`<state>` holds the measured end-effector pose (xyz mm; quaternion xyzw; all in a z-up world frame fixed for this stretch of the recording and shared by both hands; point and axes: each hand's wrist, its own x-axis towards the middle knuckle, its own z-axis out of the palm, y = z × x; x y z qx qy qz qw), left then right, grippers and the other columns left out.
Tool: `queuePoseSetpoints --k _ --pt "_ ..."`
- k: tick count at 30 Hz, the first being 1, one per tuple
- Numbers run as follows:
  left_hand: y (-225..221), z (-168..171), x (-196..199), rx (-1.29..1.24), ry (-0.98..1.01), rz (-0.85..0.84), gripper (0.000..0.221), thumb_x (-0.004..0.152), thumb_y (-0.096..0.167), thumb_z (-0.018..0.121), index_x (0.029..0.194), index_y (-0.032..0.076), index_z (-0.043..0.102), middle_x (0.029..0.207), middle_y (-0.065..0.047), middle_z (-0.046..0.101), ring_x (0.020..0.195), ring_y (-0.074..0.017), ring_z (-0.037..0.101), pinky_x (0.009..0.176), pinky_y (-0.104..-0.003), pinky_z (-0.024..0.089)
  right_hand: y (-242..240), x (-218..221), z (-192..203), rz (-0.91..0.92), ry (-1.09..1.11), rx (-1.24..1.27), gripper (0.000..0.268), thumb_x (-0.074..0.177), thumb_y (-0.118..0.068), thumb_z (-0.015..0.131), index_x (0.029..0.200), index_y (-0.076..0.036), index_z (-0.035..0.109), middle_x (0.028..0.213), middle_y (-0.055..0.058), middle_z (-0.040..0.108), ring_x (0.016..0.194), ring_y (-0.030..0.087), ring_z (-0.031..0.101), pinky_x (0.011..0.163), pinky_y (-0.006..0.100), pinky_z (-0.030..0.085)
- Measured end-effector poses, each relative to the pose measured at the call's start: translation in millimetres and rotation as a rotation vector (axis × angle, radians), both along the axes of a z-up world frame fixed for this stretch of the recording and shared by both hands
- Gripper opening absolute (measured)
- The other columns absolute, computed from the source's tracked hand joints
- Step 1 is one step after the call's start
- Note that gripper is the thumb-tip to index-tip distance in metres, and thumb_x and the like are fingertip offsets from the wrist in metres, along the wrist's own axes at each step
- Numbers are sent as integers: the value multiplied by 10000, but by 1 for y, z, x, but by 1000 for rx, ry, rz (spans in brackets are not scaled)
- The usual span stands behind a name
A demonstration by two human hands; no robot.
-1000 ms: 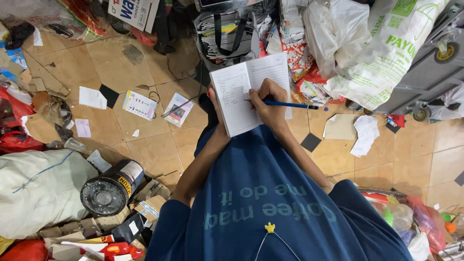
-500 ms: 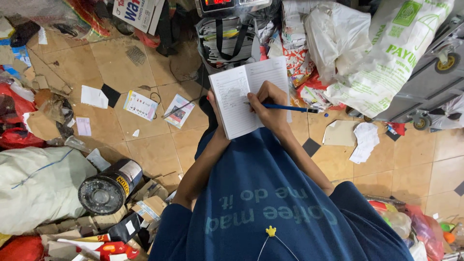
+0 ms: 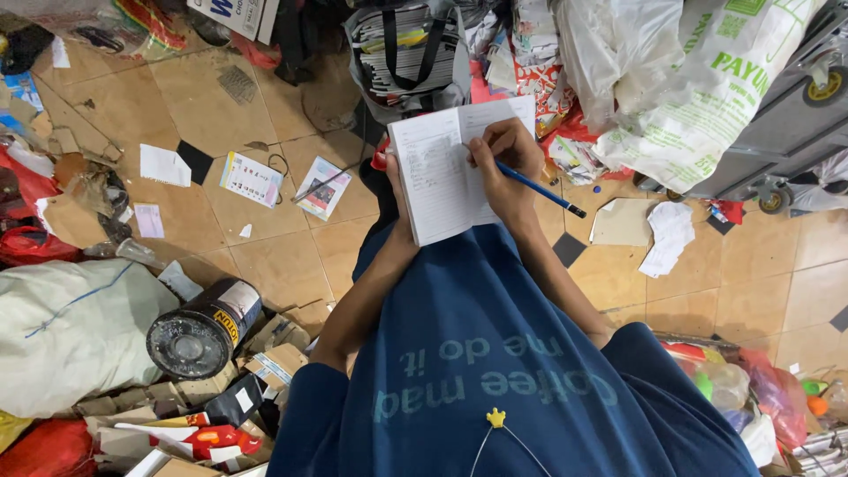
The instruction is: The person weighs a red bag of items and a gray bag on a digital scale, records the weights in a notebook using a pen, and then unfolds a metal cart.
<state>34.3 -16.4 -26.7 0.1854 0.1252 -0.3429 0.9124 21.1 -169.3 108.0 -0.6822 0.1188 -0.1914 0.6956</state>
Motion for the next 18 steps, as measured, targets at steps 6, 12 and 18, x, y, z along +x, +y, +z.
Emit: queuePoseSetpoints --k 6,12,18 --pt "-3 1 -3 54 1 -77 1012 955 832 268 1592 53 381 1529 -176 494 1355 -303 532 1157 -451 441 -4 -7 1 -6 -9 -4 288 1029 69 660 850 -1 445 1017 104 584 815 135 646 741 276 565" --pt "-5 -8 -6 87 -74 -130 1052 953 858 244 1582 26 383 1482 -223 488 1320 -328 537 1093 -481 475 -5 -18 2 20 8 -42 251 1012 80 671 865 7 481 1040 105 589 847 137 646 783 274 573" --pt "-9 4 -6 20 58 -148 1023 930 839 244 1568 54 399 1480 -186 515 1313 -308 559 1098 -437 509 -6 -34 -12 34 38 -26 290 979 87 687 801 -3 477 988 112 597 798 126 631 711 255 546"
